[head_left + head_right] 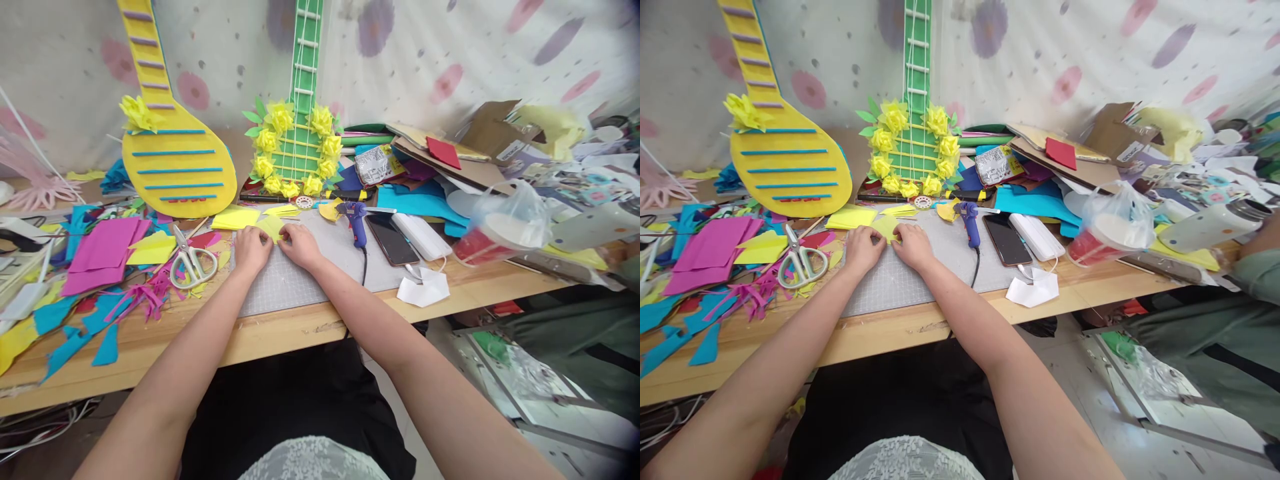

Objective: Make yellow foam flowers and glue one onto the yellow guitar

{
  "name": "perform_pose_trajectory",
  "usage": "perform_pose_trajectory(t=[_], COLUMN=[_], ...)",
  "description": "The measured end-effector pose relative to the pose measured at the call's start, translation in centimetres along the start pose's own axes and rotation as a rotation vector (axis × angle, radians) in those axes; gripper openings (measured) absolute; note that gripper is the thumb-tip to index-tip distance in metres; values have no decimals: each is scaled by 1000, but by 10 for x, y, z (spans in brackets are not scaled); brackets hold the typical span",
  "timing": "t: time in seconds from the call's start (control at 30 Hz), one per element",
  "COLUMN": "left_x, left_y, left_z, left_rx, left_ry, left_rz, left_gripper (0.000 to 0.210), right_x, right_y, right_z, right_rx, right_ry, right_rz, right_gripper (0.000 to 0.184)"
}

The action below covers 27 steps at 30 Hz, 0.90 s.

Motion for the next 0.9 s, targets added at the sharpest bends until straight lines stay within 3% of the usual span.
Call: perform_pose_trajectory(t=[0.17, 0.9], left_x=[-1, -4], left_y=[0, 2], left_z=[1, 1], left_rx=[-3, -16], left_ry=[-32, -33], left_rz=[-37, -27], left_gripper=[19, 10], right_x=[-1, 0], right_y=[0, 0], right_z=[0, -1], right_rx=[-15, -29], right_ry=[15, 22], right_rz=[-19, 4], right_gripper=[12, 18])
Point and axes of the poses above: each hand's wrist, its own z-axis towards the middle knuckle, its own y-axis out of the palm, x = y × z, the point moved 6 cm from there along z, towards the middle knuckle, and after that the axes turned 9 degrees about -z, right-handed, at the moved point
